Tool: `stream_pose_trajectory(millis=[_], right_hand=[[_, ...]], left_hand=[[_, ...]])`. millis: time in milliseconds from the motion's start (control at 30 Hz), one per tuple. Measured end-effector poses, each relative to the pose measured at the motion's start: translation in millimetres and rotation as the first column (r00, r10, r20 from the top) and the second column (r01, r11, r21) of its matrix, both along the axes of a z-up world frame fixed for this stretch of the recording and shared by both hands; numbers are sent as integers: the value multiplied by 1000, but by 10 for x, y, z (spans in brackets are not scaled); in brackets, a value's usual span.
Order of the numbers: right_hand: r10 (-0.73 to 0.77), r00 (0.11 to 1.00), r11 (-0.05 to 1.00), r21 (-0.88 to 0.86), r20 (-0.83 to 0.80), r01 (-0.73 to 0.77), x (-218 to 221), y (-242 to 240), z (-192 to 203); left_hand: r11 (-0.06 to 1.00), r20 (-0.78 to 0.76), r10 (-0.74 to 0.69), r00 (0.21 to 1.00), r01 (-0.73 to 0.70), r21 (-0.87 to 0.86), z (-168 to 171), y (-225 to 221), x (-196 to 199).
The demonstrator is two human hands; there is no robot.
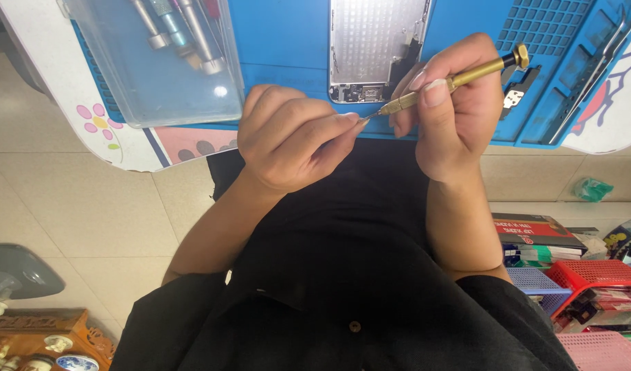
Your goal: The person repairs a disassembled smartphone on a blue repair mat, using a precision screwdriver to remove and reposition small internal components and screws, and handling the phone frame and small parts by hand while transferring parts between the mat and a parts tray.
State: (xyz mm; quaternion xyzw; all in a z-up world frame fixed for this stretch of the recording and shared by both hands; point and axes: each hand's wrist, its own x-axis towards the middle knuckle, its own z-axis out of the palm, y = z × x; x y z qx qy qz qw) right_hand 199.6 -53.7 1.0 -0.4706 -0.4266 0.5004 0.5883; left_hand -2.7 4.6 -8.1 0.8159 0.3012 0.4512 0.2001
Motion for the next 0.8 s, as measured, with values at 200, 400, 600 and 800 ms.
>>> stream_pose_trajectory(millis=[200,400,600,800], right_hand=[[-14,1000,1000,-18,-9,14,-2,-6,11],[-13,1000,1000,-22,-17,13,15,-12,-8],[-49,998,999,21,-24,50,0,-14,-33],[-51,998,994,96,46,46,-15,26,-36]], left_hand=[[1000,-3,-1,1000,1,7,3,9,12],[1000,-24,8,1000,-8,16,27,24,14],[1000,-24,5,1000,-5,22,-4,15,5],[998,-31,14,999,-12,54,-51,14,11]])
